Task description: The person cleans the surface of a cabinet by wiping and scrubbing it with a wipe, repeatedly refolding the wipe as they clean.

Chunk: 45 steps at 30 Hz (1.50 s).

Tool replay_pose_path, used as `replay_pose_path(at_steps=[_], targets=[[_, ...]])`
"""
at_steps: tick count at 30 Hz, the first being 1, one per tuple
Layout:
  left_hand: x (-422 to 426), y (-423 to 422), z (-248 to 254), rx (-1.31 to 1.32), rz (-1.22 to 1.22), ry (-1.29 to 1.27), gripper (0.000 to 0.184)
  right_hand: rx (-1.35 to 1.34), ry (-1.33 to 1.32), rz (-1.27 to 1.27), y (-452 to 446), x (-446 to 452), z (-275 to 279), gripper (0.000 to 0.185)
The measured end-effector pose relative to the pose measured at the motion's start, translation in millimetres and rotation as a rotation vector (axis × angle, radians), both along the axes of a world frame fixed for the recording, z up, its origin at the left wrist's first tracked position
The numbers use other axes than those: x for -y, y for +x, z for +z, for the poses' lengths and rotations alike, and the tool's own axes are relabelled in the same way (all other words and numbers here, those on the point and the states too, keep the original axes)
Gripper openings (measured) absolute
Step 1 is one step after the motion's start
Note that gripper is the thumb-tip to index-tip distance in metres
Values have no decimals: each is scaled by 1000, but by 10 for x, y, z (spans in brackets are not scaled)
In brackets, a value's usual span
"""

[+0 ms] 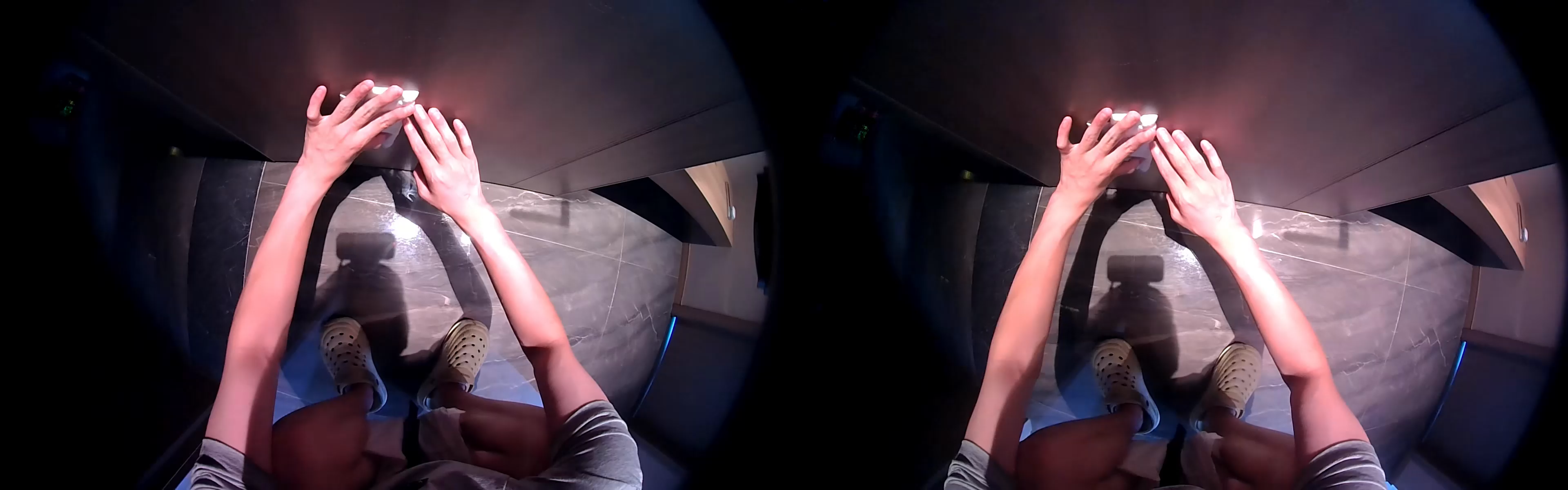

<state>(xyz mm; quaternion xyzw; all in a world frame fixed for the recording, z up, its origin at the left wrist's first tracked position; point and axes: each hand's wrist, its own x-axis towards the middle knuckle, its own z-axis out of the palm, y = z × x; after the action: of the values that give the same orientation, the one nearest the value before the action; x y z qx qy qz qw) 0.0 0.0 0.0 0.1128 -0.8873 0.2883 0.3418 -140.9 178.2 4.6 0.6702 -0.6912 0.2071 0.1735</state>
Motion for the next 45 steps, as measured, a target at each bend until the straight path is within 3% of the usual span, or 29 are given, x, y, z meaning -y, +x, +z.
replay_pose_path(at_steps=[9, 13, 16, 20, 24, 30, 34, 37, 42, 43, 45], targets=[[300, 417, -3, -128, 61, 52, 71, 42, -37, 48, 301, 250, 19, 74], [105, 231, -150, -131, 79, 140, 83, 37, -46, 39, 277, 304, 106, 68], [99, 133, -185, -99, -14, 104, 81, 2, -64, -7, 272, 328, 69, 67], [200, 235, -85, -72, 22, 9, 90, -49, -65, -80, 238, 283, 54, 79], [414, 418, -159, -171, 52, 161, 101, -99, -34, -100, 225, 280, 42, 84], [379, 292, -302, -241, 40, 190, 112, -50, -10, -102, 310, 273, 74, 84], [265, 185, -256, -127, -31, 75, 85, -29, 33, -73, 343, 331, 73, 82], [358, 308, -194, -123, 22, 74, 85, -17, 44, -55, 364, 370, 68, 79], [309, 364, -370, -318, 131, 291, 113, -2, 89, -58, 404, 372, 123, 80], [217, 244, -401, -396, 73, 383, 111, 11, 92, -67, 425, 367, 114, 80], [155, 169, -414, -307, 66, 292, 109, 34, 93, -81, 461, 381, 101, 81]])
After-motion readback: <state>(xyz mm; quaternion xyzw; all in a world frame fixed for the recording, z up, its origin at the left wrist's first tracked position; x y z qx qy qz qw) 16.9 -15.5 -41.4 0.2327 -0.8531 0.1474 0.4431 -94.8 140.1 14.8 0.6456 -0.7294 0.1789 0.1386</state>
